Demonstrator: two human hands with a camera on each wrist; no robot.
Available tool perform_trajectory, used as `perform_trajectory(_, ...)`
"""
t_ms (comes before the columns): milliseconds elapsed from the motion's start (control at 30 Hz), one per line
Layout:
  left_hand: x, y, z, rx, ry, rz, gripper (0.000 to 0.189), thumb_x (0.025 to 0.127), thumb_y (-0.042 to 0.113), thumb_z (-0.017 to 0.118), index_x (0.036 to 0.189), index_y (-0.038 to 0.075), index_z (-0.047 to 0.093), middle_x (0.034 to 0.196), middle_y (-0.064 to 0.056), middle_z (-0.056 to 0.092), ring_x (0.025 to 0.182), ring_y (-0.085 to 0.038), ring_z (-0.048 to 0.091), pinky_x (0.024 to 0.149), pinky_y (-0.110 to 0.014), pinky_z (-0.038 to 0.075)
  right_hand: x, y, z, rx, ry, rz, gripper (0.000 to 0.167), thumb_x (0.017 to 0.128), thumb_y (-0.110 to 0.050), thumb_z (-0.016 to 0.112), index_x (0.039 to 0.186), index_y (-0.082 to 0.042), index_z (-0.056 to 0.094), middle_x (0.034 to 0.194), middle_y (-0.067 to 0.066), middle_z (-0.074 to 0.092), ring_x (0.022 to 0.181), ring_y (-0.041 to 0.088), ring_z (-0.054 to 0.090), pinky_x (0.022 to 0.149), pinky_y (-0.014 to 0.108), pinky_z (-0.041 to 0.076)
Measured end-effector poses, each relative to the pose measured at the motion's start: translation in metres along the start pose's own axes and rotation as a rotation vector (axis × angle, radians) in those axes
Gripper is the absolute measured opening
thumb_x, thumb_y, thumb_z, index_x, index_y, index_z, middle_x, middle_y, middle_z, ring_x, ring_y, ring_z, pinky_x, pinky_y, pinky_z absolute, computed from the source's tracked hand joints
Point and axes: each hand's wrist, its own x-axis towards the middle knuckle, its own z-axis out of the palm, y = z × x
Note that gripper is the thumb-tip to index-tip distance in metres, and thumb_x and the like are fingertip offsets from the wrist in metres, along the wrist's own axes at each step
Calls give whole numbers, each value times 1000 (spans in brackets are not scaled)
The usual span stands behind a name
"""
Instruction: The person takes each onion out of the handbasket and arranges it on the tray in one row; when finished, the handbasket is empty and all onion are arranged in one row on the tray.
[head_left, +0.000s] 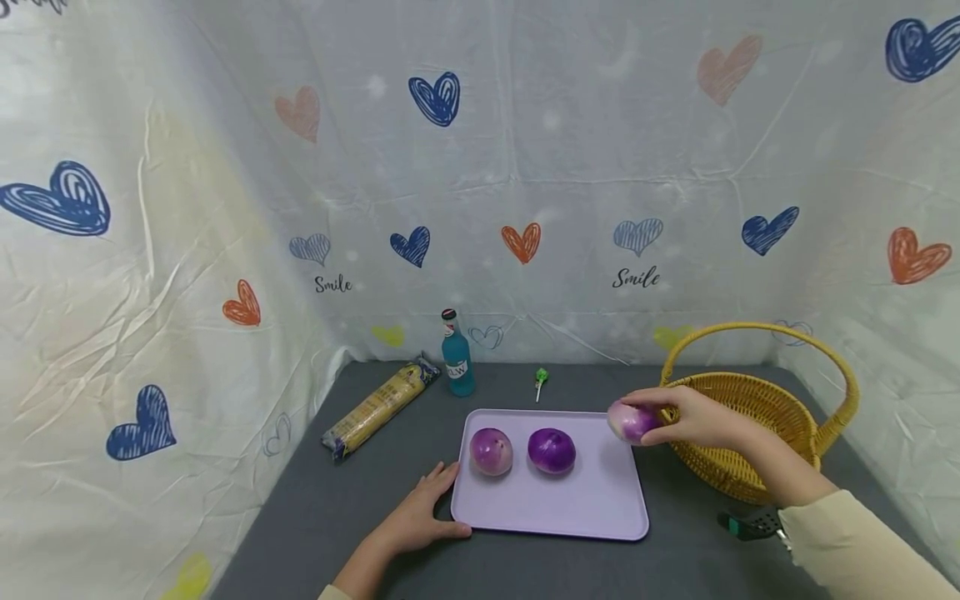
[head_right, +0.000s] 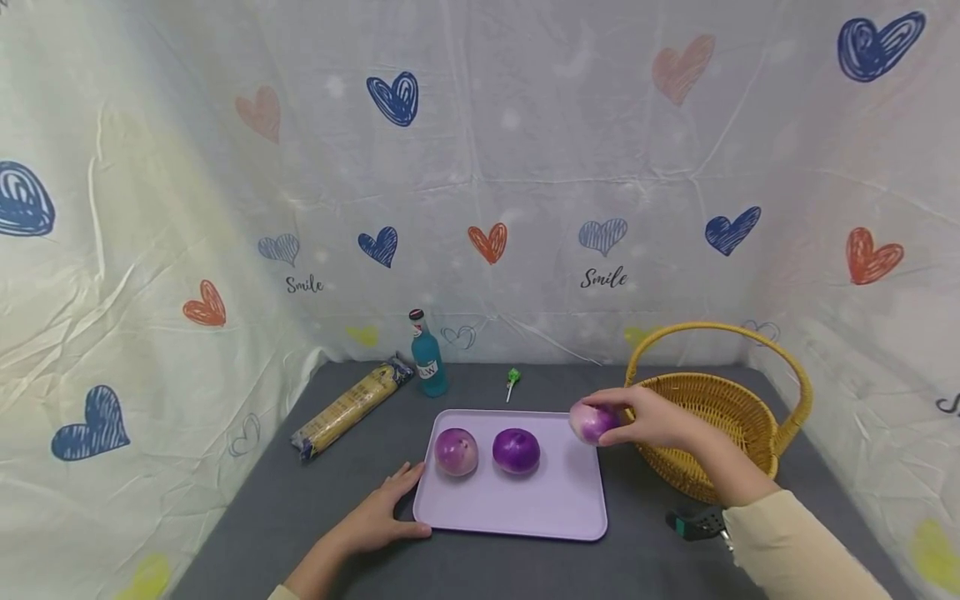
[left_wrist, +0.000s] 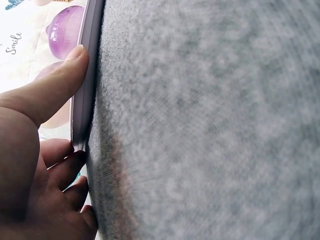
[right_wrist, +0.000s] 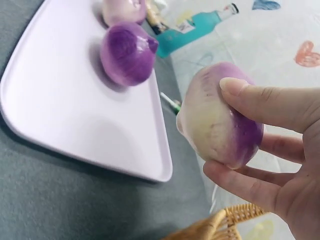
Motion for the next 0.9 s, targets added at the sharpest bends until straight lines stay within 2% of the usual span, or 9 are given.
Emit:
perform_trajectory(100,1,0,0,3,0,-1,105,77,56,82,159,11,33,164,-10,33,155,-39,18,120,-67,14,3,1,5,12,3,11,57,87,-35,80,137,-15,63,133,7,66,109,14,63,91,43,58)
perform_trajectory(200,1,0,0,7,0,-1,105,77,56,82,159,11,32,164,-10,33,155,-39,18,120,-67,14,6,2,11,9,4,15,57,87,-36,79,138,-16,62,132,6,67,110,16,63,92,46,58)
perform_trajectory(400,0,0,0,7,1,-6,105,77,55,82,159,12,32,164,-10,33,155,-39,18,120,-67,14,10,1,22,13,-29,46,58,88,-40,77,139,-17,62,126,4,68,99,15,61,84,37,57)
perform_trajectory(467,0,0,0,7,-1,-6,105,77,56,82,159,12,32,164,-10,33,155,-39,18,120,-67,14,10,0,25,24,-43,50,59,90,-42,76,140,-15,61,127,6,68,102,18,64,86,37,57)
perform_trajectory(667,1,0,-1,8,-1,-1,105,77,56,82,159,12,32,164,-9,33,155,-39,17,121,-66,14,12,-1,35,86,-73,25,61,93,-37,72,142,-4,57,134,16,65,112,36,68,91,50,58)
perform_trajectory(900,-1,1,-1,10,-6,-4,106,77,56,81,159,10,31,164,-11,32,155,-40,17,120,-67,13,16,4,51,55,-94,28,61,92,-38,74,140,-4,58,135,18,64,111,36,69,91,48,58)
